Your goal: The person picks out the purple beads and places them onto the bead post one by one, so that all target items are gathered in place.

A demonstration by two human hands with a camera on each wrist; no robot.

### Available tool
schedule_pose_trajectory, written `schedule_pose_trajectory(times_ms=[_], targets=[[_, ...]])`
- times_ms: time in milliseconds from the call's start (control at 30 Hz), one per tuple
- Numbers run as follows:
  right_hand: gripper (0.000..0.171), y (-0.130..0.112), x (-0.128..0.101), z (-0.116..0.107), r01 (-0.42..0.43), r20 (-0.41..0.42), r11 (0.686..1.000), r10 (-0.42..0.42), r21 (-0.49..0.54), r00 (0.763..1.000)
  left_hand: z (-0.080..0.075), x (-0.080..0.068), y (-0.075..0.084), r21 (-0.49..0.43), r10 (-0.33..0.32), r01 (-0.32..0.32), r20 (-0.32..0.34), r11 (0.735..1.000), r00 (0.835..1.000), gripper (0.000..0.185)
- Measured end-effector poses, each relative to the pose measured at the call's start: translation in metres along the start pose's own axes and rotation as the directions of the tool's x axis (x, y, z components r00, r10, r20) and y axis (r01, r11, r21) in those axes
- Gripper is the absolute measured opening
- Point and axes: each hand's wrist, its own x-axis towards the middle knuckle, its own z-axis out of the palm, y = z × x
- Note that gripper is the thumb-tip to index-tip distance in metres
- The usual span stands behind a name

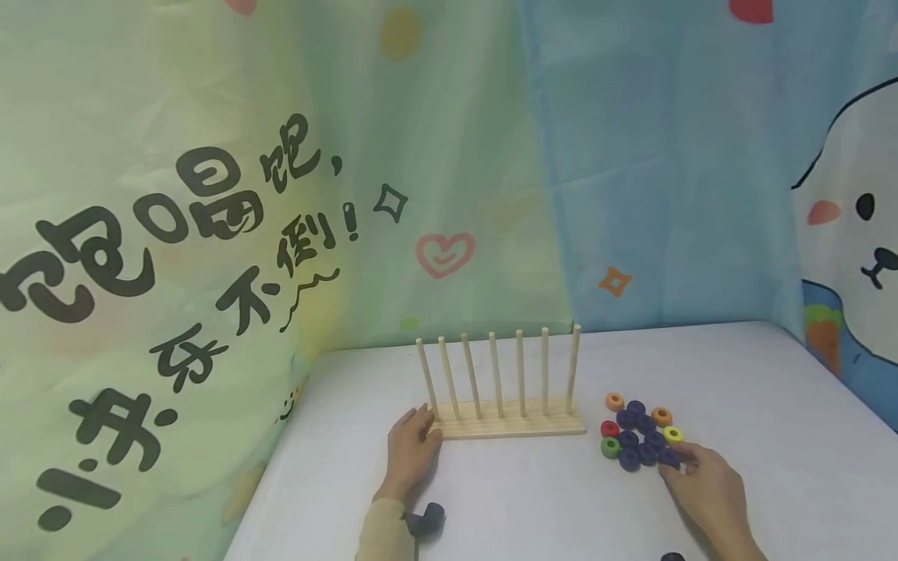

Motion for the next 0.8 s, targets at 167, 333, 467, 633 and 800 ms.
schedule_pose_trajectory(times_ms=[167,333,467,633,800], targets=[[0.050,0.0011,-0.0012,-0.0029,0.021,-0.052,1.000,-0.020,0.019,0.998,-0.0008,0.0008,0.0060,-0.015,-0.005,0.005,-0.008,1.000,1.000,0.036],[0.049,0.0002,-0.0036,-0.0053,0.030,-0.093,0.997,-0.023,0.071,0.995,-0.0029,0.0008,0.0085,-0.010,0.011,-0.011,-0.009,1.000,1.000,0.035],[0.047,-0.0017,-0.0050,-0.0049,0.010,-0.117,0.994,0.003,0.109,0.993,-0.0032,0.0004,0.0089,-0.011,0.019,-0.019,-0.009,1.000,1.000,0.035],[0.046,-0.0028,-0.0072,-0.0027,0.020,-0.149,0.991,0.000,0.136,0.989,-0.0022,-0.0009,0.0078,-0.001,0.011,-0.011,0.004,1.000,1.000,0.036],[0.043,-0.0077,-0.0097,0.0011,0.090,-0.169,0.983,-0.062,0.158,0.984,-0.0015,-0.0016,0.0054,0.000,0.016,-0.016,0.012,1.000,1.000,0.038]])
